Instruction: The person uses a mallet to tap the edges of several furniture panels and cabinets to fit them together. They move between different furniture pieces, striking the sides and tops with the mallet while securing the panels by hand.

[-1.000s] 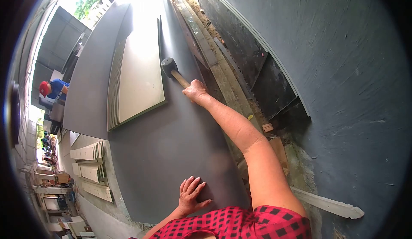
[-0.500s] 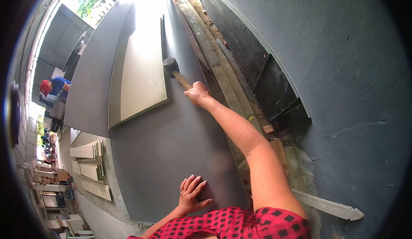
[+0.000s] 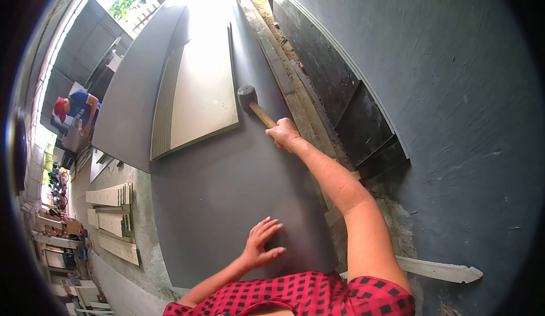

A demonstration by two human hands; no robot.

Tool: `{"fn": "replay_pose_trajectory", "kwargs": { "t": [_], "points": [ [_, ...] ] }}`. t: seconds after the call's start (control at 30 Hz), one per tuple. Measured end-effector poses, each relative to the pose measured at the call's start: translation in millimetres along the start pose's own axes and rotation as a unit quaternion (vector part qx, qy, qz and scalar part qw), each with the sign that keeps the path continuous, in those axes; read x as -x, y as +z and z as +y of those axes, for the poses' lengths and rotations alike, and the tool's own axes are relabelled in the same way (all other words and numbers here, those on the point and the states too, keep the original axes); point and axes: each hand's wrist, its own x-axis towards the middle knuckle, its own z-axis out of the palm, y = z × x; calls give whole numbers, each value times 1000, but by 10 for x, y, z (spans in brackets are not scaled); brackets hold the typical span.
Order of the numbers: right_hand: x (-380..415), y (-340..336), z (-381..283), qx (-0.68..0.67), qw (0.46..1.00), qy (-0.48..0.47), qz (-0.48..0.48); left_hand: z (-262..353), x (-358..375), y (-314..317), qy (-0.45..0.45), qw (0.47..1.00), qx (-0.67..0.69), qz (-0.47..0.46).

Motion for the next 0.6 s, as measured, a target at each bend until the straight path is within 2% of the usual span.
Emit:
{"fn": "replay_pose_trajectory", "kwargs": {
  "t": [0.03, 0.07, 0.1, 0.17, 0.37, 0.47, 0.53, 0.6],
  "points": [
    [93, 12, -27, -8, 1000, -8, 3, -16, -74, -155, -57, 984, 158, -54],
    [155, 37, -11, -5, 1000, -8, 2, -35, -159, -338, -112, 938, 312, -106],
    [212, 57, 0, -24, 1000, -4, 0, -64, -270, -595, -114, 924, 339, -138],
    [367, 79, -63, -36, 999, 17, -2, 67, -501, -1168, -90, 911, 380, -133],
    [625, 165, 0, -53, 998, 21, 10, 621, -878, -2581, 30, 926, 365, -93],
    [834, 168, 25, -28, 999, 35, 15, 721, -989, -2974, 116, 899, 414, -87],
    [972, 163, 73, -11, 999, 47, 20, 1008, -993, -3274, 99, 933, 339, -65],
    [1073, 167, 136, -41, 998, 37, 28, 1108, -1019, -3518, 147, 922, 351, -73]
  ]
}}
